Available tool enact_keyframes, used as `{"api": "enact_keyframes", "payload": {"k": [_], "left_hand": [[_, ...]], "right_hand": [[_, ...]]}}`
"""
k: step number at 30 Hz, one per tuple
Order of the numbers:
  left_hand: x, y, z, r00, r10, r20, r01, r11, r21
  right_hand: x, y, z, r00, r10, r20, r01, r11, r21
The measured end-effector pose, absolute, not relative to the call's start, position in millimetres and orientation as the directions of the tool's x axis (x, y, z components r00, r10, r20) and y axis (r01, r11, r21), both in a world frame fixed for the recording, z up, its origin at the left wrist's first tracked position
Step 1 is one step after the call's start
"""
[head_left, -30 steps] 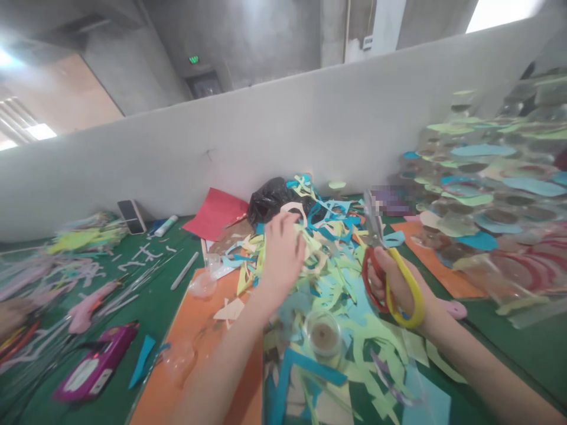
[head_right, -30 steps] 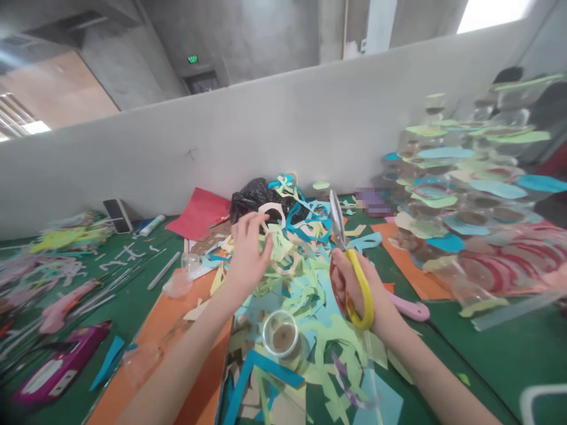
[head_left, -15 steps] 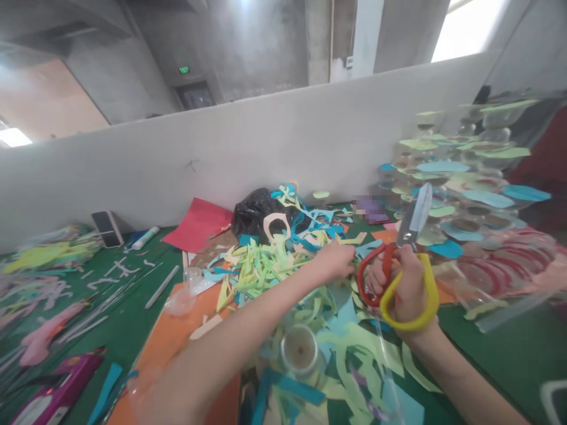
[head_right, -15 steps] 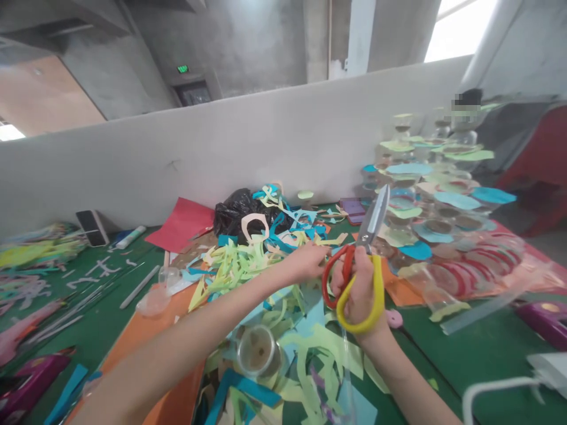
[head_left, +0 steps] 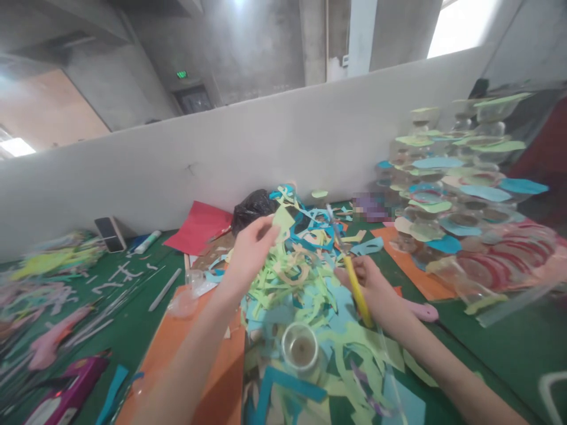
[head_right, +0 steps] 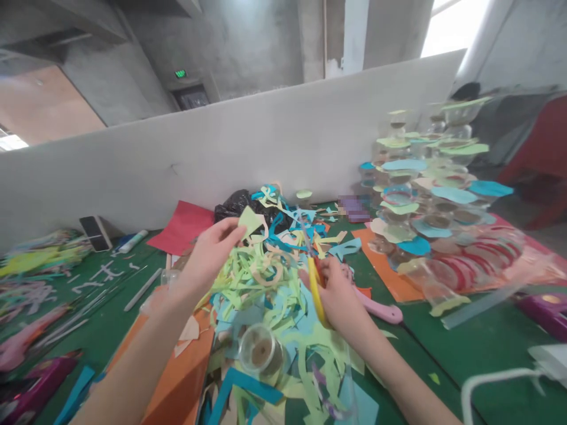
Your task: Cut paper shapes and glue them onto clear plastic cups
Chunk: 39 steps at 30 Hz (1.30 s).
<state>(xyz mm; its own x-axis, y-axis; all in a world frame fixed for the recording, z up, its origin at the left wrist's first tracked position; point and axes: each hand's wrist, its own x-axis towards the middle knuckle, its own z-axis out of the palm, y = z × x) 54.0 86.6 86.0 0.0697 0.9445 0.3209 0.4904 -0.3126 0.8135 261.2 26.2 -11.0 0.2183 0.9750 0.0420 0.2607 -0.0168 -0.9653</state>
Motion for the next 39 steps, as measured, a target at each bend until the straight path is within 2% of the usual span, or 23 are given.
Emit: {"api": "enact_keyframes", "payload": {"k": [4,7,9,11,13,15,19,21,23,25,27,30,35,37,39], "left_hand": [[20,65,70,-0.011,0.980,0.199,0.453,-0.172,0.875],[17,60,57,0.020,0.986,0.163,0.441,-0.155,0.884],[21,58,50,0.049,0.988,0.148,0.442,-0.154,0.884],[29,54,43,0.078,0.984,0.160,0.451,-0.177,0.875],[37,49,34,0.128,0.967,0.219,0.475,-0.254,0.842],[45,42,25,0.223,0.925,0.309,0.501,-0.381,0.777],[56,32,14,0.420,0.783,0.458,0.451,-0.618,0.643],[58,30,15,0.454,0.758,0.469,0.412,-0.645,0.644],[57,31,19,0.443,0.801,0.402,0.368,-0.571,0.734],[55,33,23,0.432,0.860,0.271,0.271,-0.410,0.871],[53,35,25,0.430,0.887,0.168,0.157,-0.257,0.954],[52,37,23,0.394,0.912,0.117,0.063,-0.153,0.986],[57,35,21,0.352,0.922,0.161,0.115,-0.213,0.970],[59,32,24,0.354,0.921,0.163,0.105,-0.213,0.971],[59,29,28,0.339,0.934,0.113,0.044,-0.135,0.990]], "right_hand": [[257,26,-36,0.019,0.999,0.045,0.594,0.025,-0.804],[253,27,-43,-0.049,0.960,0.276,0.711,0.228,-0.666],[252,28,-39,-0.039,0.906,0.422,0.715,0.320,-0.621],[252,27,-28,-0.031,0.916,0.399,0.626,0.329,-0.707],[251,23,-16,-0.066,0.961,0.267,0.460,0.267,-0.847],[248,18,-6,-0.125,0.980,0.153,0.315,0.185,-0.931],[240,12,-1,-0.161,0.987,0.020,0.277,0.065,-0.959],[239,11,-3,-0.158,0.987,0.004,0.274,0.048,-0.961],[239,10,-4,-0.162,0.986,0.033,0.231,0.070,-0.970],[240,7,-3,-0.155,0.985,0.070,0.184,0.099,-0.978],[241,4,0,-0.145,0.985,0.094,0.172,0.119,-0.978],[243,1,4,-0.133,0.984,0.119,0.235,0.148,-0.961],[243,-1,7,-0.113,0.978,0.177,0.371,0.207,-0.905],[243,-2,6,-0.113,0.973,0.203,0.371,0.231,-0.900],[241,-2,6,-0.119,0.964,0.237,0.337,0.264,-0.904]]}}
